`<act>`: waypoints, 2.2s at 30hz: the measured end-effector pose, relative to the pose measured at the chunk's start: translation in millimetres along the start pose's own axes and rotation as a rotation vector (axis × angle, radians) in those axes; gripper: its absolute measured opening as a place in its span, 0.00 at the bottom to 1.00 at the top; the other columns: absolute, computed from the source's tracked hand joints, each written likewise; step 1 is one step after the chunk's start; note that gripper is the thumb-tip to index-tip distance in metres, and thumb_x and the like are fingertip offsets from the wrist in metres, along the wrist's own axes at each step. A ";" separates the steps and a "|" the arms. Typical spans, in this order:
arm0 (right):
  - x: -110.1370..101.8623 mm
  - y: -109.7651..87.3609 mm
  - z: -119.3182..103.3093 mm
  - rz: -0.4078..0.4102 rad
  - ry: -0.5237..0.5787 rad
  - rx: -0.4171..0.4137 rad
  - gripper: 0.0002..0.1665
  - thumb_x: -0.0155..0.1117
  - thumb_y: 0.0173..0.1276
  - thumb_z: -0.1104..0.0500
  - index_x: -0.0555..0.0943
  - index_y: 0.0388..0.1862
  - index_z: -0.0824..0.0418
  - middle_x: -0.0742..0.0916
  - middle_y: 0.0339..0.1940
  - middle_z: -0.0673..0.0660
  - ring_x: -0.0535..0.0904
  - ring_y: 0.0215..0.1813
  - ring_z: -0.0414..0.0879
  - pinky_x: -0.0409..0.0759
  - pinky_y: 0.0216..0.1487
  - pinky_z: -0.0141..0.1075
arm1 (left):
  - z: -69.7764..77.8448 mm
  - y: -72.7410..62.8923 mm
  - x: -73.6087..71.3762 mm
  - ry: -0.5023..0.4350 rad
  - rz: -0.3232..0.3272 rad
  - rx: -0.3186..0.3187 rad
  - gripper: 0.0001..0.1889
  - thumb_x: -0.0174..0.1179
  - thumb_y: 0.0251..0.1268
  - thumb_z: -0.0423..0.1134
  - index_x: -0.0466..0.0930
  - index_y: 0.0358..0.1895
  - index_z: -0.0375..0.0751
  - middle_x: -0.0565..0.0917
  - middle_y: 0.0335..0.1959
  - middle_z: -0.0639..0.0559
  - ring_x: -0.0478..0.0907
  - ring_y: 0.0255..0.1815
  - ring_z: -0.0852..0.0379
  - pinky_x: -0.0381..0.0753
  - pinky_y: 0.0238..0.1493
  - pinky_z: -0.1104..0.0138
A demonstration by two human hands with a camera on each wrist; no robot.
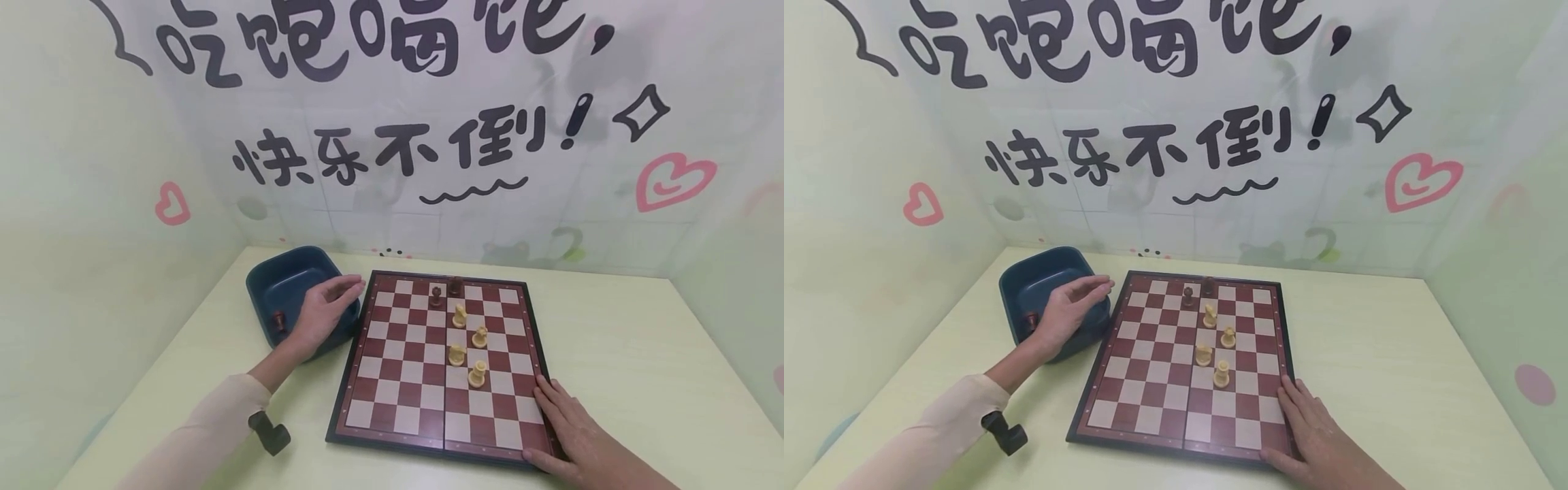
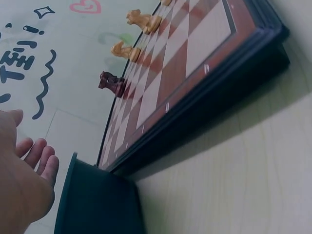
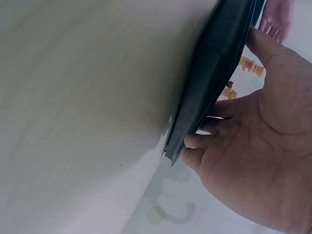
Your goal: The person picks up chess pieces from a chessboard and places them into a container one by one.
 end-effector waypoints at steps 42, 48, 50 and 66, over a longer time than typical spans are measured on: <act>-0.5 0.1 0.3 -0.047 -0.003 0.028 0.62 0.60 0.66 0.25 0.59 0.78 0.71 0.61 0.79 0.68 0.57 0.76 0.68 0.68 0.66 0.63 | 1.4 12.2 68.3 -0.029 -0.110 0.049 0.22 0.63 0.74 0.40 0.78 0.65 0.35 0.82 0.57 0.41 0.79 0.61 0.46 0.80 0.56 0.47; -4.3 -0.7 -1.8 -0.040 0.005 0.036 0.61 0.59 0.67 0.25 0.59 0.79 0.69 0.60 0.80 0.67 0.56 0.77 0.66 0.64 0.69 0.62 | 3.0 16.7 81.3 -0.027 -0.107 0.058 0.21 0.64 0.73 0.37 0.78 0.65 0.34 0.83 0.57 0.42 0.79 0.59 0.48 0.77 0.61 0.55; -4.0 -1.2 -1.3 -0.039 0.009 0.036 0.61 0.59 0.67 0.25 0.59 0.79 0.70 0.60 0.80 0.67 0.56 0.77 0.66 0.63 0.70 0.62 | -1.0 19.5 86.2 -0.036 -0.110 0.064 0.21 0.65 0.72 0.36 0.78 0.65 0.33 0.84 0.55 0.43 0.79 0.58 0.48 0.78 0.60 0.57; -1.7 0.6 0.9 -0.037 -0.015 0.037 0.62 0.60 0.65 0.25 0.60 0.78 0.70 0.61 0.79 0.67 0.57 0.77 0.64 0.60 0.74 0.54 | -5.2 31.8 111.7 0.003 -0.117 0.029 0.24 0.67 0.70 0.35 0.76 0.65 0.30 0.83 0.55 0.39 0.80 0.57 0.47 0.80 0.57 0.63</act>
Point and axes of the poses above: each hand's wrist, its own y-axis towards the middle knuckle, its own x-axis out of the palm, z = x × y, the point moved 5 cm from there along y, towards the middle knuckle
